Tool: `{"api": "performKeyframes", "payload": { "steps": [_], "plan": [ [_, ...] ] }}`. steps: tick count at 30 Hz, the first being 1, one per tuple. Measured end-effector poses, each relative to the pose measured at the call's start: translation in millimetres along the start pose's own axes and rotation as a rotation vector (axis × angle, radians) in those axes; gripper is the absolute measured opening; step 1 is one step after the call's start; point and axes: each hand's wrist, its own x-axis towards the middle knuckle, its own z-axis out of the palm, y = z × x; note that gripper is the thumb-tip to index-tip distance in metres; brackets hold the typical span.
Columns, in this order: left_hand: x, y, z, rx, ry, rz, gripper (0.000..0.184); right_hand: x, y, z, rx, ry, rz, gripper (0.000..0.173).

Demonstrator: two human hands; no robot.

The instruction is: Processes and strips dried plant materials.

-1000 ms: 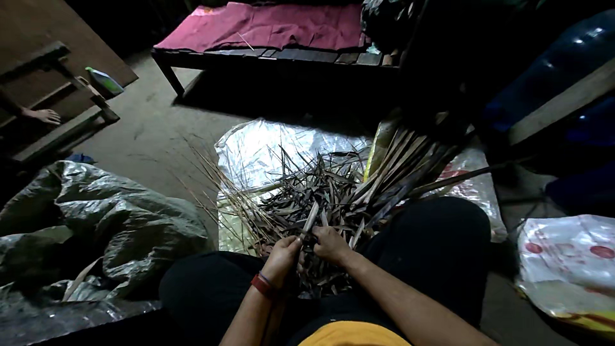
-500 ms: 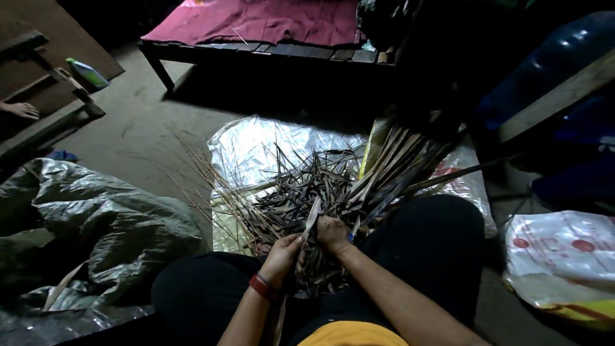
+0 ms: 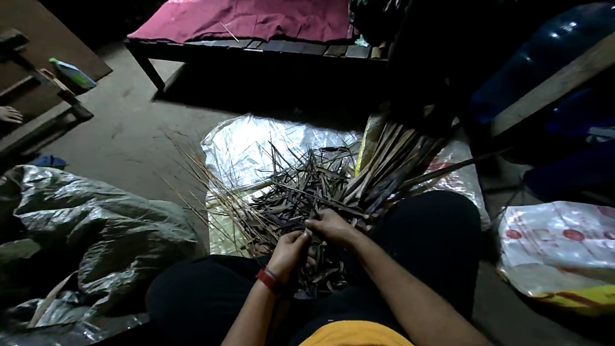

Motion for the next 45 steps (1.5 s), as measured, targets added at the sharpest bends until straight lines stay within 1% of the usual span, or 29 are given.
{"api": "performKeyframes", "payload": {
  "steps": [1,2,4,5,6,7,8,10,12,13,15,18,23,26,28,31,33,34,35,37,38,39,41,42,45],
  "plan": [
    [-1.9,-0.6,-1.0,0.014,-0.014,0.019,0.026,2.2,-3.1,-0.7,0.021,0.039,-0.011,0.026],
    [-6.5,-2.3,-4.9,0.043,-0.029,0.036,0.025,5.6,-5.5,-3.9,0.081,0.115,0.002,0.027],
    [-18.6,-7.6,-16.2,0.127,-0.047,0.046,0.024,14.8,-6.7,-14.5,0.282,0.286,0.033,0.026],
    [-25.4,-10.2,-20.5,0.152,-0.033,0.039,0.023,19.0,-5.3,-19.7,0.374,0.330,0.030,0.023],
    [-31.3,-12.2,-23.1,0.161,0.004,0.030,0.021,21.0,-3.1,-21.9,0.438,0.344,0.019,0.024],
    [-34.7,-14.4,-24.8,0.141,0.058,0.018,0.020,21.0,0.1,-20.2,0.424,0.342,0.000,0.026],
    [-35.3,-16.2,-26.3,0.107,0.112,0.007,0.020,18.7,4.3,-14.5,0.307,0.319,-0.027,0.024],
    [-31.3,-16.5,-29.1,0.012,0.178,-0.036,0.020,7.2,10.0,3.7,-0.079,0.165,-0.098,0.029],
    [-24.8,-15.0,-27.3,-0.071,0.192,-0.083,0.020,-7.0,7.2,29.2,-0.423,0.001,-0.125,0.034],
    [-22.4,-15.3,-25.2,-0.098,0.180,-0.094,0.020,-12.5,6.0,40.2,-0.543,-0.019,-0.138,0.033],
    [-22.5,-16.6,-21.5,-0.145,0.140,-0.110,0.021,-18.1,-0.3,46.9,-0.663,0.008,-0.108,0.033],
    [-28.3,-19.1,-19.7,-0.195,0.088,-0.136,0.022,-9.1,-2.0,33.7,-0.735,0.074,-0.024,0.034],
    [-34.4,-27.7,-22.7,-0.272,0.041,-0.128,0.025,0.9,1.3,26.3,-0.826,0.082,-0.057,0.032],
    [-41.7,-29.4,-26.7,-0.246,0.029,-0.121,0.027,10.4,0.2,17.7,-0.836,0.115,-0.009,0.037],
    [-45.9,-30.6,-28.2,-0.218,0.024,-0.122,0.026,17.2,-0.1,9.4,-0.807,0.193,0.049,0.037],
    [-52.8,-34.4,-27.1,-0.164,0.007,-0.124,0.025,28.9,2.9,-15.3,-0.590,0.382,0.217,0.038],
    [-53.7,-35.6,-26.2,-0.139,0.039,-0.099,0.024,33.5,9.6,-32.4,-0.347,0.476,0.236,0.036],
    [-51.7,-34.6,-26.2,-0.127,0.069,-0.084,0.023,32.1,9.9,-34.6,-0.239,0.469,0.228,0.036],
    [-47.5,-32.7,-25.7,-0.113,0.099,-0.074,0.021,28.9,8.8,-32.4,-0.173,0.419,0.215,0.038],
    [-36.7,-25.7,-22.3,-0.085,0.138,-0.070,0.019,19.7,10.9,-14.8,-0.123,0.225,0.135,0.040],
    [-31.6,-21.9,-20.4,-0.066,0.148,-0.075,0.019,11.9,11.5,-2.5,-0.144,0.098,0.071,0.036],
    [-27.4,-17.8,-18.4,-0.051,0.157,-0.076,0.019,3.4,10.6,8.8,-0.218,-0.019,-0.001,0.031],
    [-20.2,-11.5,-15.8,-0.051,0.166,-0.070,0.020,-11.0,4.9,27.0,-0.460,-0.139,-0.089,0.028],
    [-18.1,-9.7,-14.9,-0.063,0.161,-0.067,0.019,-16.5,2.8,33.6,-0.551,-0.155,-0.100,0.027],
    [-17.4,-7.7,-12.0,-0.133,0.150,-0.089,0.017,-22.1,-3.2,38.5,-0.709,-0.114,-0.090,0.030]
  ]
}}
